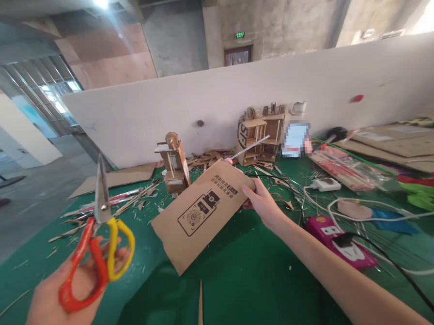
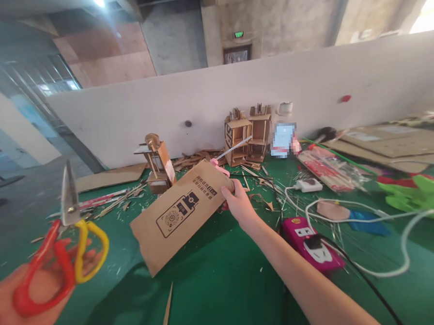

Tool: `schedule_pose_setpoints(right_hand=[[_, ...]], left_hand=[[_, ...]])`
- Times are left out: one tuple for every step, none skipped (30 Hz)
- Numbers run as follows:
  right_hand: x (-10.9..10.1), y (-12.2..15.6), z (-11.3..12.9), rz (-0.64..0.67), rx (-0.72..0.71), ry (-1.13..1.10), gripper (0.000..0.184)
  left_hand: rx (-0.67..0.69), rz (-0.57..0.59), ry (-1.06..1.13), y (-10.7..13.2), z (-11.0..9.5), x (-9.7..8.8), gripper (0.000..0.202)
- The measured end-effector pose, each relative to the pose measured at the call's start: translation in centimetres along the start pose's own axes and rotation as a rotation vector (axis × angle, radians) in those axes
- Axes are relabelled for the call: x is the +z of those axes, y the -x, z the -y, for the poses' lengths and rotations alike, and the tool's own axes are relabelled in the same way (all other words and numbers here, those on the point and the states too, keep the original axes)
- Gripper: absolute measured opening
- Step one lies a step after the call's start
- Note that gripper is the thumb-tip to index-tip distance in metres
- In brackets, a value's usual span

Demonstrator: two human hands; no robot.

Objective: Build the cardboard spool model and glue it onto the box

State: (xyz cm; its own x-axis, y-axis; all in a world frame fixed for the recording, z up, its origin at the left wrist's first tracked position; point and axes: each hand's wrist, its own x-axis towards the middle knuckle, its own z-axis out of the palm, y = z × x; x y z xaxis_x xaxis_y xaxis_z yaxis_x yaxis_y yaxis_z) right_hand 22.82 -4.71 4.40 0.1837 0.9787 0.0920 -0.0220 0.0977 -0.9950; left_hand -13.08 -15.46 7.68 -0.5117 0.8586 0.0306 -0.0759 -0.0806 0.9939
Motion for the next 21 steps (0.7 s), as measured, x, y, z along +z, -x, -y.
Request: schedule_pose_setpoints(right_hand=[[0.0,0.0,0.0,0.001,-0.009,0.014,0.023],[0.0,0.0,0.0,0.0,-0.019,0.031,0.024],[0.0,0.0,-0.1,-0.003,-0.031,0.051,0.025],[-0.1,-0.1,-0.2,-0.01,-0.045,0.075,0.026],[-0.1,-0.1,-0.3,-0.02,-0.063,0.104,0.027],[-0.2,-0.2,-0.4,-0.037,-0.084,0.137,0.027],[-0.3,-0.3,-0.6,-0.063,-0.11,0.175,0.028],[-0.4,-0.4,-0.7,-0.1,-0.14,0.214,0.03],[-0.5,-0.5,-0.8,-0.144,-0.17,0.253,0.033],[-0.6,-0.6,-0.8,-0.191,-0.199,0.289,0.038],[-0.7,-0.6,-0.7,-0.237,-0.235,0.322,0.042],[-0.9,-0.5,-0.5,-0.267,-0.274,0.345,0.045],[-1.0,-0.4,-0.2,-0.277,-0.314,0.354,0.045],[-1.1,-0.3,0.2,-0.263,-0.348,0.348,0.043],[-1.2,-0.1,0.6,-0.226,-0.371,0.328,0.04],[-1.2,0.1,1.1,-0.174,-0.382,0.298,0.036],[-1.3,0.3,1.6,-0.115,-0.382,0.263,0.033],[-1.3,0.5,2.0,-0.062,-0.374,0.236,0.032],[-1.4,0.7,2.4,-0.019,-0.368,0.213,0.032],[-1.3,0.9,2.7,0.024,-0.36,0.184,0.032],[-1.3,1.0,2.9,0.068,-0.344,0.148,0.032]], left_hand=[[-0.065,0.021,0.142,0.8,-0.1,1.0,0.038],[-0.094,0.031,0.238,1.5,-0.3,1.8,0.037],[-0.133,0.051,0.301,2.1,-0.4,2.6,0.036],[-0.152,0.076,0.343,2.6,-0.5,3.3,0.038],[-0.18,0.115,0.366,3.0,-0.5,3.9,0.04],[-0.225,0.166,0.373,3.3,-0.5,4.5,0.041],[-0.263,0.215,0.372,3.5,-0.5,5.1,0.042],[-0.301,0.264,0.364,3.7,-0.5,5.8,0.043],[-0.327,0.304,0.345,3.9,-0.6,6.5,0.045],[-0.335,0.349,0.313,4.0,-0.6,7.3,0.046],[-0.332,0.382,0.27,4.0,-0.6,8.1,0.046],[-0.322,0.4,0.224,4.0,-0.7,8.9,0.047],[-0.309,0.419,0.183,3.9,-0.8,9.6,0.047],[-0.291,0.434,0.147,3.8,-0.9,10.3,0.047],[-0.269,0.451,0.115,3.6,-1.0,10.8,0.047],[-0.242,0.472,0.088,3.4,-1.2,11.3,0.047],[-0.209,0.492,0.064,3.2,-1.4,11.8,0.048],[-0.168,0.513,0.041,2.9,-1.8,12.1,0.048],[-0.124,0.533,0.016,2.6,-2.2,12.4,0.048],[-0.075,0.553,-0.015,2.4,-2.7,12.7,0.049],[-0.023,0.575,-0.051,2.2,-3.1,13.0,0.049]])
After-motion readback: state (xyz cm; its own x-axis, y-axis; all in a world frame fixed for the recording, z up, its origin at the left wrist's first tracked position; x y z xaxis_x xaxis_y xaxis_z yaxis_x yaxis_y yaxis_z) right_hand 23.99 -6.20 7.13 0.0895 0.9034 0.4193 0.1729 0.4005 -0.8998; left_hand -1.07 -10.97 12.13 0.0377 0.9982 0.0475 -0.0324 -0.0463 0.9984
